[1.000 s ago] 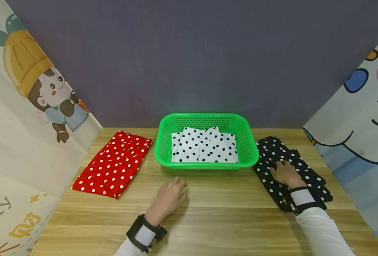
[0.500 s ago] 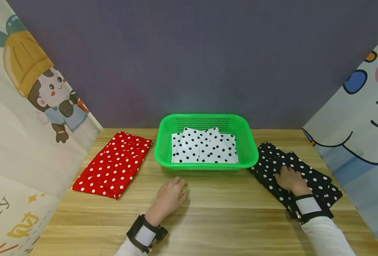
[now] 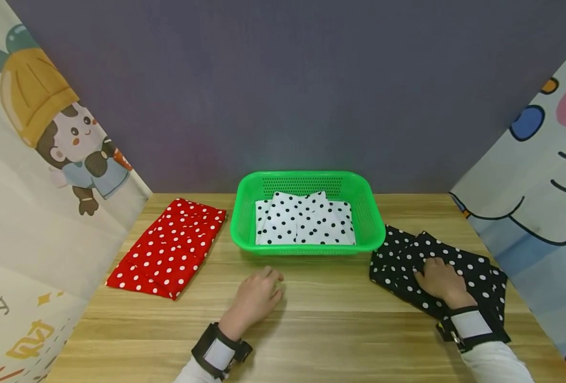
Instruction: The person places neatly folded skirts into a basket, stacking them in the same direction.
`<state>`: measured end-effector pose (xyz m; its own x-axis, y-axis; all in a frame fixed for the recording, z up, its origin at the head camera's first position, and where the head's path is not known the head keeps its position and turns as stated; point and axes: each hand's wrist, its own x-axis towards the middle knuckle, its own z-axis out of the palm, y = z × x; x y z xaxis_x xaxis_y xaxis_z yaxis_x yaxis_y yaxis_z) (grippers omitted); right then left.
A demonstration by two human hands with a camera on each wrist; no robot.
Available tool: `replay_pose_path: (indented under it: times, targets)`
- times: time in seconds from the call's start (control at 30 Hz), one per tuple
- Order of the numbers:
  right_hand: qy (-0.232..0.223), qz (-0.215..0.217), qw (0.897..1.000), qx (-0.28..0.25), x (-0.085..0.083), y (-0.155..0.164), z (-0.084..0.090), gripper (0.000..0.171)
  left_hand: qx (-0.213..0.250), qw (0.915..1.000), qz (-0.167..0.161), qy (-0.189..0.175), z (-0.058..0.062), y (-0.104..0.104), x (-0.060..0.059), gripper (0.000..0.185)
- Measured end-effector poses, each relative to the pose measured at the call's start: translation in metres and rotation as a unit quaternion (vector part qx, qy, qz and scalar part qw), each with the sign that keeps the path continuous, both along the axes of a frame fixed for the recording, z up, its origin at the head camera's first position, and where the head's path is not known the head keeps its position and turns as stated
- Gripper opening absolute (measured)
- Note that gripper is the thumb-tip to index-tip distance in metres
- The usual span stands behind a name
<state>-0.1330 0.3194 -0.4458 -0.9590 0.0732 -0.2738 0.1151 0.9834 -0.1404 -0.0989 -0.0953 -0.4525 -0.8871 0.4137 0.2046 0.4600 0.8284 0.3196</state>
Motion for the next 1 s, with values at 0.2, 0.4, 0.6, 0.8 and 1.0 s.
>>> replay_pose_path:
  times: [0.2,0.4,0.6,0.8,1.0]
  targets:
    - [0.014,0.009,1.000,0.006,0.011,-0.002,-0.001,0.052,0.001,1.0000,-0.001,0.005,-0.001,0.002,0.000,0.021]
    - [0.050,0.038,0.998,0.001,0.022,-0.004,-0.001,0.037,0.000,1.0000,-0.005,0.007,-0.001,0.004,0.000,0.021]
    - [0.084,0.054,0.995,-0.012,0.033,-0.001,-0.005,0.015,0.003,0.9999,-0.011,0.007,0.001,0.005,0.001,0.022]
    - [0.111,0.070,0.991,-0.027,0.044,-0.004,-0.009,0.013,0.004,0.9999,-0.013,0.007,0.001,0.007,0.001,0.022]
    - [0.118,0.079,0.989,-0.030,0.051,-0.012,-0.010,0.010,0.006,0.9997,-0.021,0.014,-0.002,0.010,0.002,0.022]
